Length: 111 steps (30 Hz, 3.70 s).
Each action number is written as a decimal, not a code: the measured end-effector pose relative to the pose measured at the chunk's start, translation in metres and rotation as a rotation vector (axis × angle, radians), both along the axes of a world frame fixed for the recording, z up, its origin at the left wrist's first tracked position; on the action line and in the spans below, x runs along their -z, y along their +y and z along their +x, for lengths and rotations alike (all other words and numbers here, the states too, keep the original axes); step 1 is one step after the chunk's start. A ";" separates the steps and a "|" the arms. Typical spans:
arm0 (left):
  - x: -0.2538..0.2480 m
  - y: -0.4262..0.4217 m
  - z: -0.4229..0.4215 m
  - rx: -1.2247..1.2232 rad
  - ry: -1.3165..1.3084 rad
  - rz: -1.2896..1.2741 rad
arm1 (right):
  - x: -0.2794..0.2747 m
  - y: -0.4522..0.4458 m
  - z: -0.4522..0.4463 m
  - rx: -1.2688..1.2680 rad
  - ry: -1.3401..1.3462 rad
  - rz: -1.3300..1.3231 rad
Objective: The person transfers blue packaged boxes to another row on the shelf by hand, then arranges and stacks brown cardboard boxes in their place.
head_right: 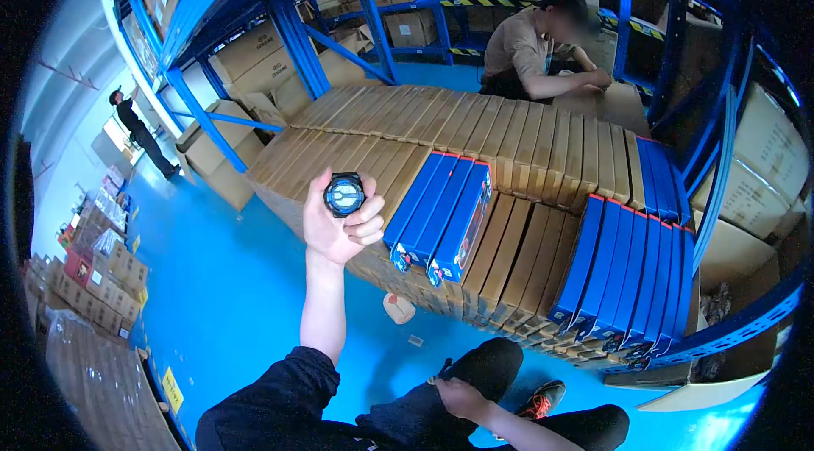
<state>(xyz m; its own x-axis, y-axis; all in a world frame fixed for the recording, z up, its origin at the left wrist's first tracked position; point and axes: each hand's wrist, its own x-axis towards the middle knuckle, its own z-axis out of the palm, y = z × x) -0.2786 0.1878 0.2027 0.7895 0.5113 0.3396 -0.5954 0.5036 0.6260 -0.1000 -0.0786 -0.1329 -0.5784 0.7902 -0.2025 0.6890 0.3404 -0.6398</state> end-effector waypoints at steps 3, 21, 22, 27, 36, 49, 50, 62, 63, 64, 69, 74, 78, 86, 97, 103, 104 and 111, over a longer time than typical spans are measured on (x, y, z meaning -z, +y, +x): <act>0.002 -0.004 0.006 -0.091 -0.017 -0.083 | 0.000 0.001 -0.002 0.011 -0.015 -0.050; 0.349 -0.268 -0.180 0.442 1.615 0.176 | 0.013 -0.002 0.005 0.020 0.028 0.067; 0.345 -0.267 -0.182 0.393 1.612 0.152 | 0.010 -0.002 0.003 0.015 0.015 0.078; 0.343 -0.263 -0.172 0.267 1.588 0.155 | -0.010 -0.004 -0.007 -0.011 -0.060 0.124; 0.345 -0.251 -0.150 0.165 1.535 0.227 | -0.039 -0.023 -0.033 -0.033 0.032 -0.053; 0.356 -0.244 -0.082 0.024 1.450 0.256 | -0.033 -0.006 -0.072 0.071 0.389 -0.196; 0.356 -0.241 -0.072 0.012 1.446 0.259 | -0.040 -0.005 -0.073 0.036 0.391 -0.142; 0.372 -0.268 -0.159 0.063 1.347 0.539 | -0.036 -0.015 -0.070 -0.004 0.363 -0.028; 0.375 -0.273 -0.178 0.054 1.297 0.643 | -0.029 -0.014 -0.067 0.008 0.406 -0.004; 0.373 -0.276 -0.193 0.038 1.242 0.751 | -0.022 -0.008 -0.062 -0.028 0.369 0.138; 0.301 -0.209 -0.169 0.034 1.366 0.908 | -0.080 0.039 -0.027 0.075 0.164 0.232; 0.230 -0.133 -0.088 -0.348 1.309 1.094 | -0.200 0.109 0.024 0.391 0.221 0.381; 0.160 -0.102 -0.027 -0.692 1.231 1.085 | -0.242 0.171 0.057 0.541 0.241 0.460; 0.144 -0.078 0.040 -1.128 1.369 1.081 | -0.214 0.294 0.105 0.636 -0.121 0.559; 0.177 -0.072 0.064 -1.389 1.373 0.878 | -0.203 0.308 0.076 0.632 -0.318 0.291; 0.193 -0.081 0.073 -1.466 1.345 0.731 | -0.197 0.287 0.062 0.810 -0.217 0.315; 0.190 -0.082 0.073 -1.463 1.347 0.704 | -0.201 0.275 0.057 0.831 -0.204 0.337; 0.196 -0.098 0.077 -1.604 1.208 0.716 | -0.216 0.224 0.021 0.770 -0.282 0.323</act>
